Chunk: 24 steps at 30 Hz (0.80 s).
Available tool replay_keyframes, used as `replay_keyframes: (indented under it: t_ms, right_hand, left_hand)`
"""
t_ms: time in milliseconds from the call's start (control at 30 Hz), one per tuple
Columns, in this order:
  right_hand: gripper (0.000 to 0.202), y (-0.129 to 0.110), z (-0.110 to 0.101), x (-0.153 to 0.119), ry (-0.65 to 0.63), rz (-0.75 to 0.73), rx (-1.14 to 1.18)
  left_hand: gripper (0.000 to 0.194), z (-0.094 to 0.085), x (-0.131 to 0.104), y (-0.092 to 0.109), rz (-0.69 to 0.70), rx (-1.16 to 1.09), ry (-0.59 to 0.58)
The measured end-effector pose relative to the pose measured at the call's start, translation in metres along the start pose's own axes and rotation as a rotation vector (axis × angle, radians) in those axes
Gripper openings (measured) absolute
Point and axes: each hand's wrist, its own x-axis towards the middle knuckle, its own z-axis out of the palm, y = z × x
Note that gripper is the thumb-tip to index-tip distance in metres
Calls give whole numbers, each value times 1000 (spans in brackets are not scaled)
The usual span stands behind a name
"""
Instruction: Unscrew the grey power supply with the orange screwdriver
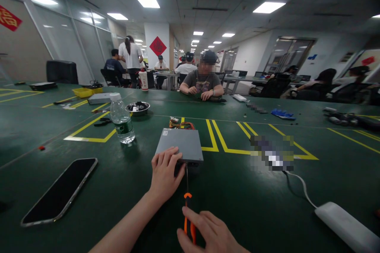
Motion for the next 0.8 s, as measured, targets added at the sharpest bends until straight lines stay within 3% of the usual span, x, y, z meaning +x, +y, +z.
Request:
replay_keyframes:
  t_ms: [167, 367, 600, 800]
  right_hand:
    - [15, 2, -2, 1, -75, 5, 41]
    - [29, 6, 1, 2, 21, -43, 144]
    - [30, -1, -6, 2, -285, 14, 143]
    - [26, -1, -9, 2, -151, 55, 220]
  left_hand:
    - [20, 0, -1, -1, 9, -1, 11]
    - [19, 0, 0, 1, 7, 12, 12]
    - [21, -1, -1, 2, -6, 14, -8]
    - [21, -2, 0, 3, -6, 20, -14]
